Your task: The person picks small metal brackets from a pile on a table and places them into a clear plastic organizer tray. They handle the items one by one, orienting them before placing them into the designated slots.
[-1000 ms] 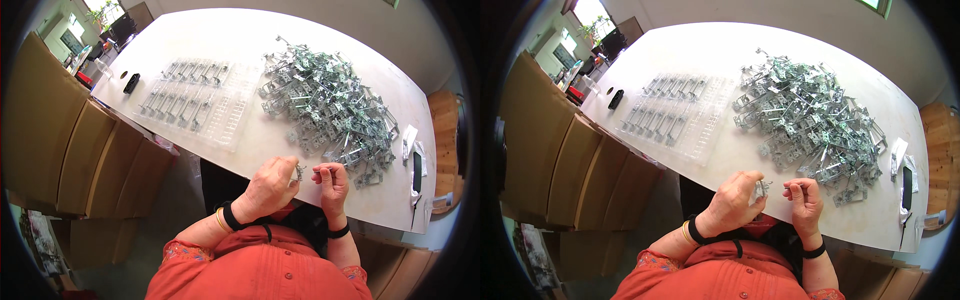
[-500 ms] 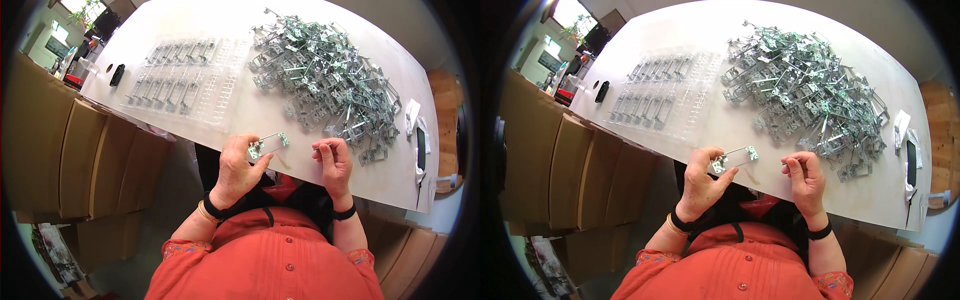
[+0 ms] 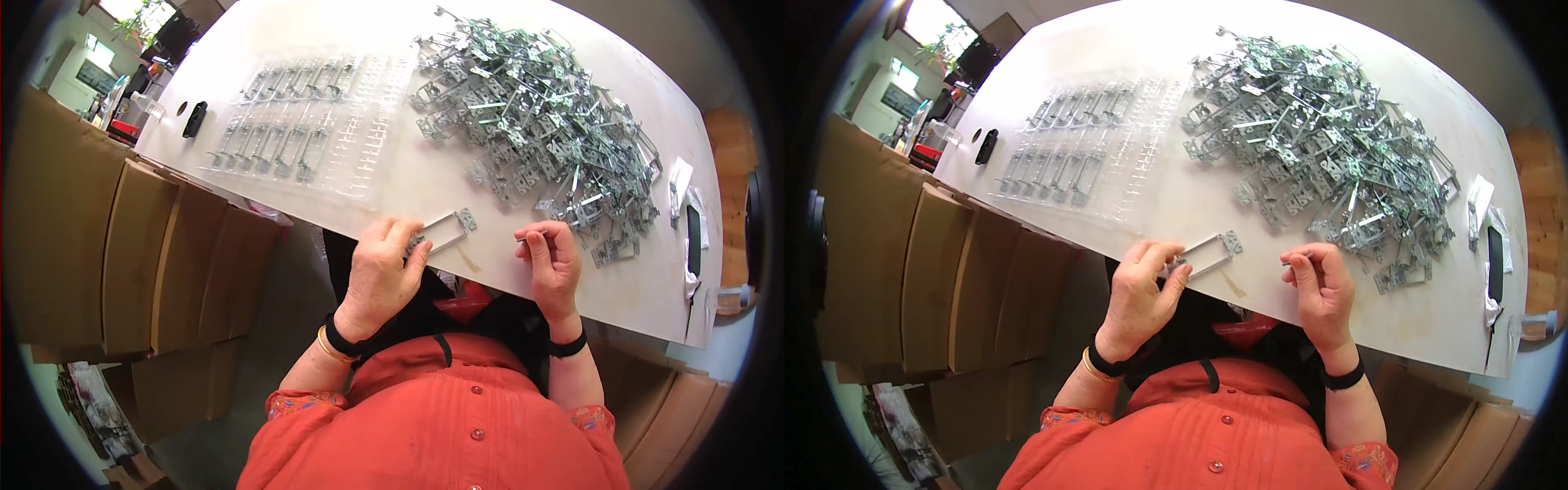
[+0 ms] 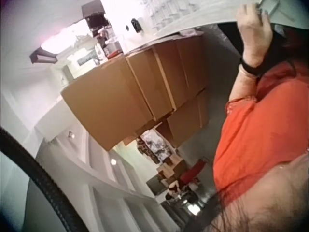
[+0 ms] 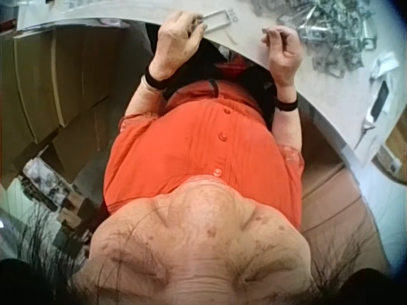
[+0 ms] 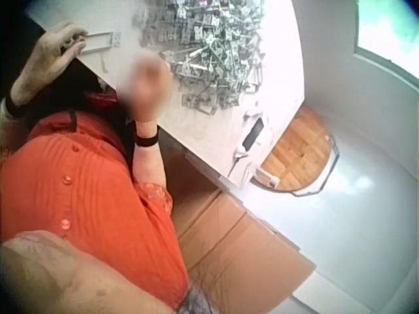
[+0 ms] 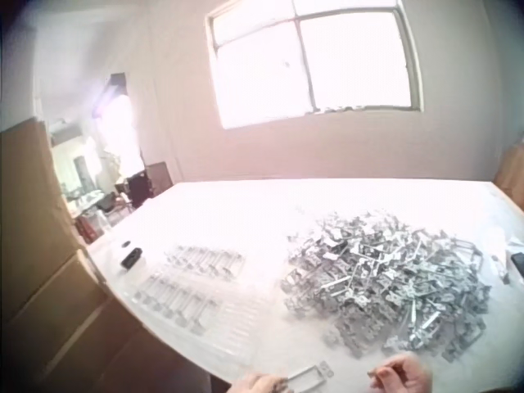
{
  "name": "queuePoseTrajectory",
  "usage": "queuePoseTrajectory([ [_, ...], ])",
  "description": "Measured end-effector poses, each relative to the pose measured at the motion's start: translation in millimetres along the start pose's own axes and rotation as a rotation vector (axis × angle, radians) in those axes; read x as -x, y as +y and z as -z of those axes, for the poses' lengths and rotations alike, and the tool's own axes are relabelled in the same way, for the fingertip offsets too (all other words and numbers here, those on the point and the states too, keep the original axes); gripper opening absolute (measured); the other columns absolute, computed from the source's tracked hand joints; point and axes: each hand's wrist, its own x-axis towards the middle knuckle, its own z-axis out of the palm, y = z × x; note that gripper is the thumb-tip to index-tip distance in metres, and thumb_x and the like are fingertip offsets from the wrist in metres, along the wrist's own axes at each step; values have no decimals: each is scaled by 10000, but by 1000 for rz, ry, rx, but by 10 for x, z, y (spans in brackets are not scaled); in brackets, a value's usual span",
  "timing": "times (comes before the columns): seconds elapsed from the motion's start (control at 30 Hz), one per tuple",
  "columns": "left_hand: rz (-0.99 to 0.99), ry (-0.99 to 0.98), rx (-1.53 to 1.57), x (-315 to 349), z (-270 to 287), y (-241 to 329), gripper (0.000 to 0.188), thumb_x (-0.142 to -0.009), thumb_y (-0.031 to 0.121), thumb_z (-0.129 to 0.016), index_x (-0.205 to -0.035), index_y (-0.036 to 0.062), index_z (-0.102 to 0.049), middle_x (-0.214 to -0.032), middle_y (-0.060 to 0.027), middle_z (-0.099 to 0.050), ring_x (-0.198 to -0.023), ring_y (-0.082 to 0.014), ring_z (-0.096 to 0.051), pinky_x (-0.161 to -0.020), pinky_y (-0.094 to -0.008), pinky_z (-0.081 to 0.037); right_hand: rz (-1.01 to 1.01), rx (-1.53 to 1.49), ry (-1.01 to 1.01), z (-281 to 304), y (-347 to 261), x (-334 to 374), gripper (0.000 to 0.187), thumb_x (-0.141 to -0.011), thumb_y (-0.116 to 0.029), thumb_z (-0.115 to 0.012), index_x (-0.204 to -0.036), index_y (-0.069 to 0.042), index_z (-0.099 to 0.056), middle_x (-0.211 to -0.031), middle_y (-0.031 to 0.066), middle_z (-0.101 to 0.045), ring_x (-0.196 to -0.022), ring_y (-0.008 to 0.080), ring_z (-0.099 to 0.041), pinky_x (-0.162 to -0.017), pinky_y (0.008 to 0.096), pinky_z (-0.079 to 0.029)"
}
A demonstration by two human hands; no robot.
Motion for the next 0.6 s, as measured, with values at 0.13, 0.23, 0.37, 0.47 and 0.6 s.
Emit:
queuePoseTrajectory([
  [0.13,-20,4,29,-34,-42,-26,77,-926,13,-770,-984,-2,-722,-900,-142,-685,-759,-276,-689,-684,-377,-563,-2,-2,-1,9,-7,12,110,-1121,-167,-652,-1141,-61,-628,-1043,29,-745,-797,65,-655,-729,223,-510],
  [0.23,-2,0,40,-70,-37,-24,54,-910,-2,-755,-919,6,-702,-844,-131,-673,-740,-277,-671,-673,-377,-553,-6,-4,0,6,-6,14,106,-1123,-165,-647,-1143,-63,-626,-1041,31,-743,-791,65,-650,-731,223,-513],
  [0.37,1,57,72,-123,38,-26,50,-901,-9,-750,-904,9,-703,-817,-125,-676,-731,-272,-673,-669,-366,-548,-16,5,-11,17,8,8,111,-1123,-169,-647,-1141,-63,-621,-1039,35,-741,-785,67,-647,-733,222,-517],
  [0.47,17,171,85,-215,228,27,43,-910,4,-759,-905,3,-717,-825,-120,-701,-728,-243,-692,-669,-350,-553,-28,3,-12,25,21,9,108,-1127,-167,-640,-1130,-61,-617,-1042,39,-740,-780,68,-642,-730,223,-516],
  [0.6,164,398,-47,-447,516,-80,47,-930,36,-764,-913,3,-735,-824,-121,-723,-694,-209,-683,-660,-332,-546,-44,15,-9,27,3,13,105,-1128,-165,-635,-1129,-61,-618,-1041,40,-742,-780,67,-642,-729,223,-516],
])
